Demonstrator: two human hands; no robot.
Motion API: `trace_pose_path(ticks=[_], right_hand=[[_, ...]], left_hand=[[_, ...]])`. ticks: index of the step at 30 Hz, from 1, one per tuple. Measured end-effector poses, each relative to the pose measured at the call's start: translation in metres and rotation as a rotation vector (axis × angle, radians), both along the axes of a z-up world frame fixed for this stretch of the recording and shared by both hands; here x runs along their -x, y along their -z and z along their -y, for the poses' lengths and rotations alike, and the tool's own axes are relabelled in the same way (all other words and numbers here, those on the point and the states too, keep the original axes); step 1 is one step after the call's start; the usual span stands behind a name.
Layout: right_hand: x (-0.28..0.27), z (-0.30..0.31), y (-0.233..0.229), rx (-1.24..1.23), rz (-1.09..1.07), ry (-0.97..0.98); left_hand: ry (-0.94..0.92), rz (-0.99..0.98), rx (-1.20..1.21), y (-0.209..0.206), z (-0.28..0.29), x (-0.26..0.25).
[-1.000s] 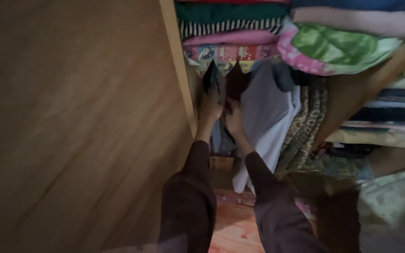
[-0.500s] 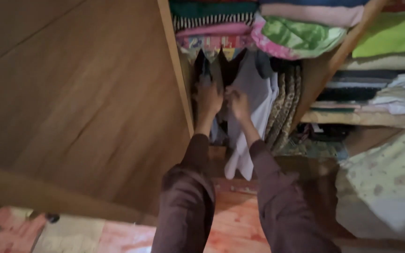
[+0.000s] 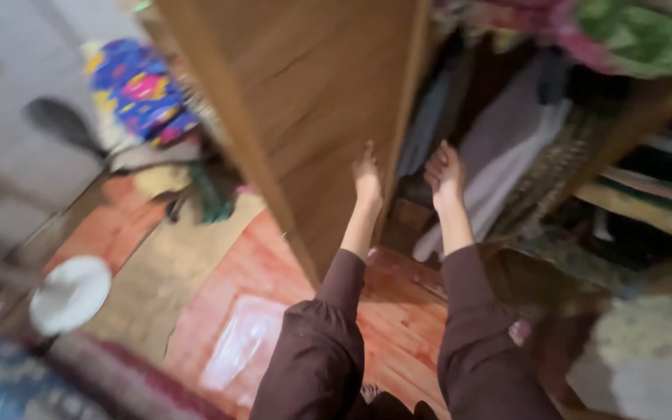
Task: Removing clothes from a closet, organizing them on a bed, placing them on hangers, and returning them to the closet.
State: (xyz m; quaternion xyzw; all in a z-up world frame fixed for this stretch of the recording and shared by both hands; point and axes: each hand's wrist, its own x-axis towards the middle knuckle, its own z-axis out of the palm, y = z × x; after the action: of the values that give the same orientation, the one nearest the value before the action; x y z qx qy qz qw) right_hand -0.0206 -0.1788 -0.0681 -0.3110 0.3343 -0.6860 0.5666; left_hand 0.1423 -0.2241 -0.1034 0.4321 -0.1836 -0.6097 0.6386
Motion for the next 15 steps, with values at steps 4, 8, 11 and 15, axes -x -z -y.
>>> trace_pose_path(ticks=[4,8,11,15], right_hand=[[-0.064,0.003,0.064,-0.055,0.145,-0.226],[-0.159,-0.017,0.059,-0.064,0.236,-0.554],[-0.227,-0.046,0.030,-0.065,0.188,-0.652],[-0.310,-0.079,0.001,-0.055,0.076,-0.739]], left_hand=[[-0.145,-0.025,0.200,-0.007,-0.054,-0.077],[-0.267,-0.106,0.213,-0.020,-0.089,-0.144],[-0.375,-0.136,0.268,-0.004,-0.101,-0.199],[-0.520,-0.138,0.267,-0.019,-0.154,-0.271]])
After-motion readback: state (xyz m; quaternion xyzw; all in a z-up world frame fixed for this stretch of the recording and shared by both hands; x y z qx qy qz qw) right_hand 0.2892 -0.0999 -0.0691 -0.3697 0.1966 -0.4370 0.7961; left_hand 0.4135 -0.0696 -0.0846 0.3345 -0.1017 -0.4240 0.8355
